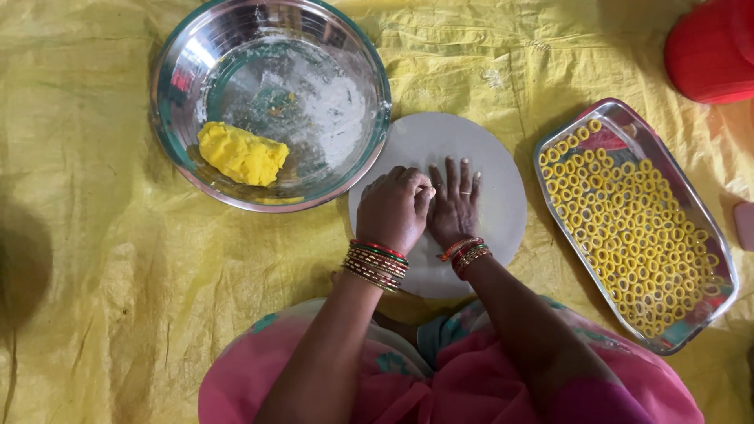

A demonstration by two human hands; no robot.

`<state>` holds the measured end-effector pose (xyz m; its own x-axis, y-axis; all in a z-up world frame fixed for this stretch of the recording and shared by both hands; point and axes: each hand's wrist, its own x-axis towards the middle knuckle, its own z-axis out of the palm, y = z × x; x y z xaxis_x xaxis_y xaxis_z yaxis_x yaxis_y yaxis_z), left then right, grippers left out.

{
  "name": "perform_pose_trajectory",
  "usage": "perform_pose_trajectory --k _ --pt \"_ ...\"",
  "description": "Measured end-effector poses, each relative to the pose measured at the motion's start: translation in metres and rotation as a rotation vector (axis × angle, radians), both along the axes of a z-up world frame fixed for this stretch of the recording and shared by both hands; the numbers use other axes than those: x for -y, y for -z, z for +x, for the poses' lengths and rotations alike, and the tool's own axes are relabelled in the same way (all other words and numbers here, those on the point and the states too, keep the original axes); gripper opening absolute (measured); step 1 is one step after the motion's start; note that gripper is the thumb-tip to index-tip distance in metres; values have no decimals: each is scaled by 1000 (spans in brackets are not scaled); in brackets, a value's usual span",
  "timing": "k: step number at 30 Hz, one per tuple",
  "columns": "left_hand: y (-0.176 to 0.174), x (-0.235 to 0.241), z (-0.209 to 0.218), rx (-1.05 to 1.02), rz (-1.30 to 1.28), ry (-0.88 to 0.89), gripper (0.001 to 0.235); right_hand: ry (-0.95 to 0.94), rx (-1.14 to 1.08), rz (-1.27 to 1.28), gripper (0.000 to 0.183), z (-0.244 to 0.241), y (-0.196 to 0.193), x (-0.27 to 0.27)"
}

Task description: The person rolls yellow dough into a thin rope on a round board, then forms small rings by joining the ends and places them on a metal tray. The process is repeated continuously with dough from a nearby bowl.

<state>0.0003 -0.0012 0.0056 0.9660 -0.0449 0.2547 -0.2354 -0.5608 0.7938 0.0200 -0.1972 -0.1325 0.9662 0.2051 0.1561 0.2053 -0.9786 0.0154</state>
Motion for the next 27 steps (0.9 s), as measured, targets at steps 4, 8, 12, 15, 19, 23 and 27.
perform_pose_trajectory --k 4,8,12,15,19,23,27 --pt "0 2 -2 -22 1 9 10 87 -62 45 74 10 -9 8" --pt "-1 1 -1 -2 27 5 9 55 -18 75 65 2 -4 2" --pt "-1 2 1 -4 15 1 11 -95 -118 18 63 -15 5 -11" --pt "0 3 -1 -30 4 6 10 68 -66 -85 68 0 1 1" --pt "-1 6 -2 -32 -2 -1 10 124 -69 18 74 9 -1 9" --pt "-2 8 0 -28 2 0 9 -72 -112 8 73 -14 14 -5" --pt "-3 6 -2 -45 28 -3 10 11 -31 -75 68 -4 15 3"
